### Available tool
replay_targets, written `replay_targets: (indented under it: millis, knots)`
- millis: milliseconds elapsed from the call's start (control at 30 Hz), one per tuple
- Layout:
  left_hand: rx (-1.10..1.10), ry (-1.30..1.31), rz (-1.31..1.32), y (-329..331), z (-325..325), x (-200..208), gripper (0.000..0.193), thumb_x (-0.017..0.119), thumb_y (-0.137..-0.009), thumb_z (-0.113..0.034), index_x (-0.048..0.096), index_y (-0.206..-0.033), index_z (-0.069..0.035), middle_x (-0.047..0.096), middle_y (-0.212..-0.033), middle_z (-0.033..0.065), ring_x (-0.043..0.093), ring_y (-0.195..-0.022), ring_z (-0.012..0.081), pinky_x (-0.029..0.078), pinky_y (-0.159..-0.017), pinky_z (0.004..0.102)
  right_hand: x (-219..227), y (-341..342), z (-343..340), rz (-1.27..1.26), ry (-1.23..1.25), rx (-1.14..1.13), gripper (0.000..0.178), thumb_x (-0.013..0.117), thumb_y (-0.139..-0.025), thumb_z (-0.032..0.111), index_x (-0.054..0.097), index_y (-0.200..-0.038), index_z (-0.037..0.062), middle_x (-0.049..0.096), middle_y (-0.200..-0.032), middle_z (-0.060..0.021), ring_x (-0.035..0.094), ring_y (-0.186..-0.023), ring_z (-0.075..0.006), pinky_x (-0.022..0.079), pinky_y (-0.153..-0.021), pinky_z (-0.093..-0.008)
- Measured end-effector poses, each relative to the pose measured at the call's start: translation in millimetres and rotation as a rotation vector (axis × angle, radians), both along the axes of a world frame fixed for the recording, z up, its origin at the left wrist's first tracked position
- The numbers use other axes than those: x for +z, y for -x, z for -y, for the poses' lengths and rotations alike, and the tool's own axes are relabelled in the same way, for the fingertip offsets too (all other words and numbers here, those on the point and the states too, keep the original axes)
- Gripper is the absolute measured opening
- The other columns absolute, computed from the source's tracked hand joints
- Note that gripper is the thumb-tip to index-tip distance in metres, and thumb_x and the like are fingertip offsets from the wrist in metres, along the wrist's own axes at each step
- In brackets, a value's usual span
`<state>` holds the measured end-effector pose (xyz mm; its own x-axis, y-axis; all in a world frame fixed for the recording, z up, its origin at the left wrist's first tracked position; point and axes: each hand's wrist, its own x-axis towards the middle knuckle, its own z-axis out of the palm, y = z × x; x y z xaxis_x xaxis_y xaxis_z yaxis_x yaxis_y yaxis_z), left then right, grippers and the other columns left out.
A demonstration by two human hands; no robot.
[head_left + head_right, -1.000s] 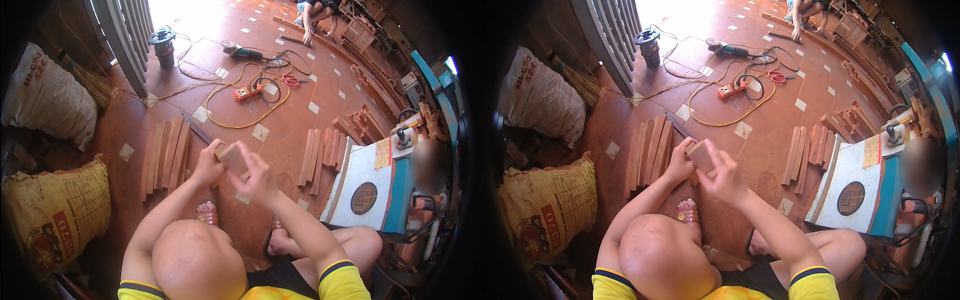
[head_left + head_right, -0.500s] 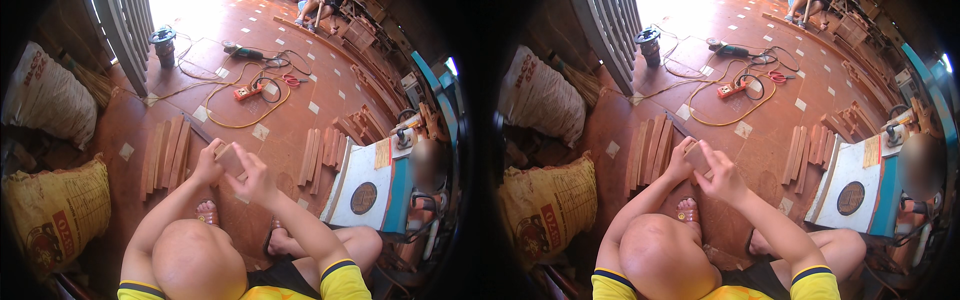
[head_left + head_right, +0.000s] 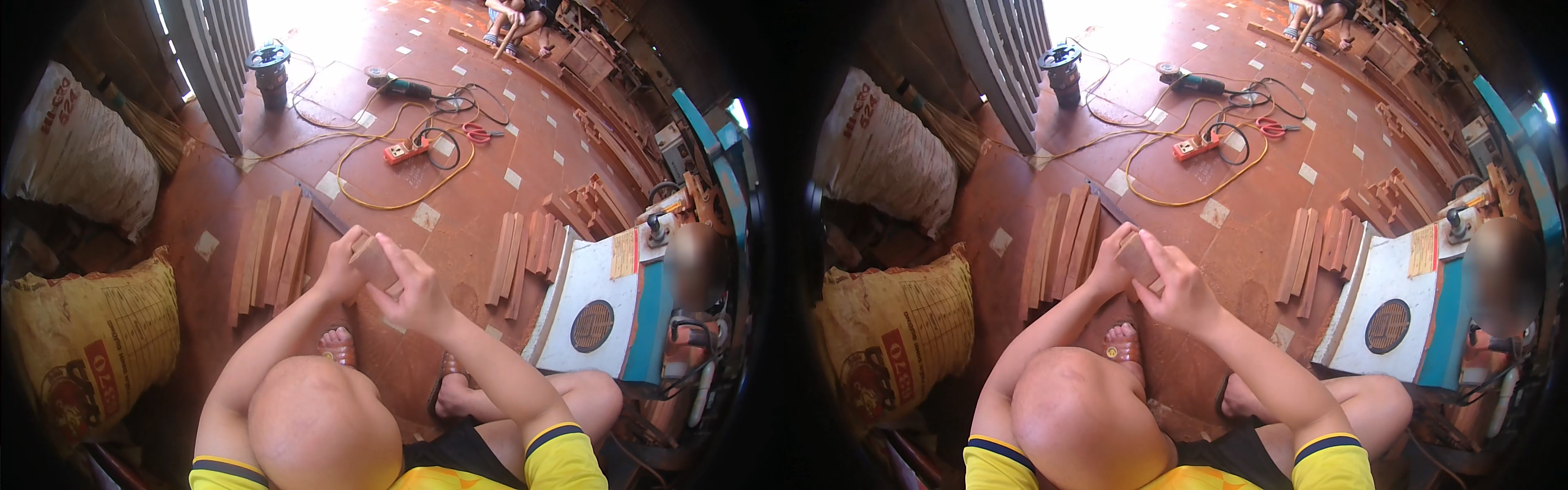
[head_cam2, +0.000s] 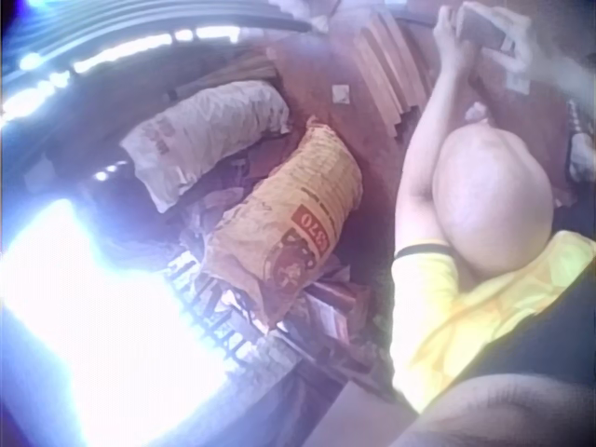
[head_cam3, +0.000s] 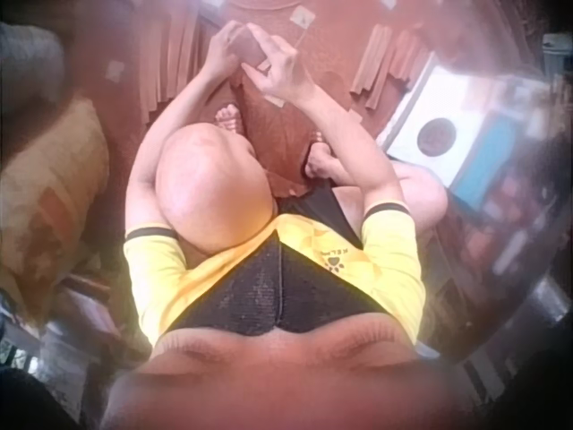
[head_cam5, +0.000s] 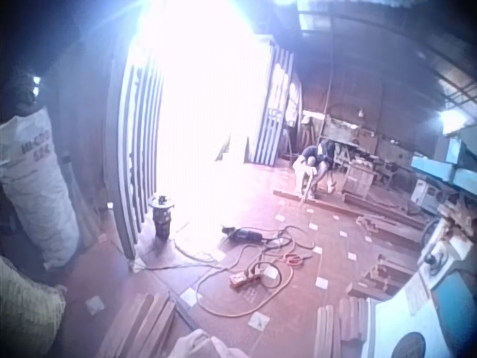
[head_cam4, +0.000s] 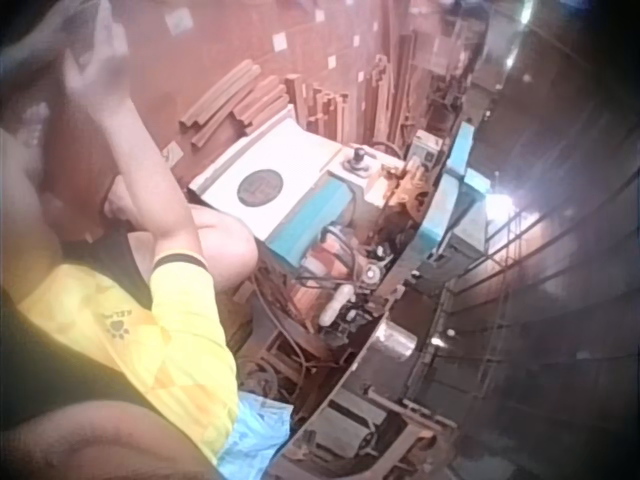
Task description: The person sits on the floor and sands small wooden planks using a sanding block. They handle each plank one at a time, rubbing the block along the edges and surfaces, then place the finished pieces into a nearby pile.
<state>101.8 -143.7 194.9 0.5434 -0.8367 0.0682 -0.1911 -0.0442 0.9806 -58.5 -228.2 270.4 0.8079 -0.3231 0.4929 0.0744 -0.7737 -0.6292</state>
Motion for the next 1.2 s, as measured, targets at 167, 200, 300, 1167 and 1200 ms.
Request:
replay_targets:
  millis: [167, 200, 300, 1167, 1200]
  knots:
    - [-0.016, 0.034, 0.026, 0.1, -1.4, 0.0, 0.027, 0.079, -0.085, -0.001, 0.063, -0.107, -0.004, 0.074, -0.091, 0.0157, 0.071, -0.085, 0.0168, 0.057, -0.077, 0.0356, -2.3, 0.7, 1.9, -0.045, -0.057, -0.056, 0.080, 0.081, -0.086, 0.009, 0.047, -0.157, -0.0035, 0.070, -0.114, -0.0282, 0.072, -0.102, -0.0441, 0.060, -0.087, -0.0492]
    - [-0.042, 0.038, 0.030, -0.2, -5.1, 2.3, 0.027, 0.079, -0.085, -0.001, 0.063, -0.107, -0.004, 0.074, -0.091, 0.0155, 0.071, -0.085, 0.0167, 0.057, -0.077, 0.0356, -0.5, 3.1, -4.1, -0.038, -0.036, -0.015, 0.080, 0.081, -0.086, 0.008, 0.047, -0.157, -0.0033, 0.070, -0.114, -0.0282, 0.072, -0.102, -0.0441, 0.060, -0.087, -0.0496]
    - [0.009, 0.043, 0.037, -1.7, 1.3, -7.5, 0.028, 0.079, -0.084, 0.000, 0.063, -0.106, -0.005, 0.074, -0.090, 0.0144, 0.070, -0.085, 0.0160, 0.057, -0.076, 0.0359, -2.9, -1.4, 13.9, -0.090, -0.104, -0.131, 0.082, 0.081, -0.086, 0.008, 0.045, -0.159, -0.0026, 0.070, -0.114, -0.0286, 0.072, -0.103, -0.0447, 0.059, -0.089, -0.0506]
    - [0.025, 0.019, -0.013, 1.3, -1.5, -1.4, 0.030, 0.081, -0.085, 0.002, 0.063, -0.109, -0.004, 0.073, -0.090, 0.0083, 0.067, -0.086, 0.0107, 0.057, -0.078, 0.0329, -8.2, -2.6, 5.3, -0.060, -0.122, -0.143, 0.082, 0.084, -0.085, 0.014, 0.047, -0.157, -0.0023, 0.070, -0.113, -0.0291, 0.073, -0.099, -0.0450, 0.060, -0.087, -0.0491]
    - [0.039, 0.036, -0.004, 1.2, 1.6, -2.9, 0.030, 0.081, -0.085, 0.002, 0.063, -0.109, -0.004, 0.073, -0.090, 0.0082, 0.067, -0.086, 0.0107, 0.057, -0.078, 0.0329, -8.6, -2.3, 4.3, -0.049, -0.110, -0.147, 0.082, 0.084, -0.086, 0.014, 0.047, -0.157, -0.0024, 0.069, -0.113, -0.0293, 0.073, -0.099, -0.0453, 0.060, -0.087, -0.0492]
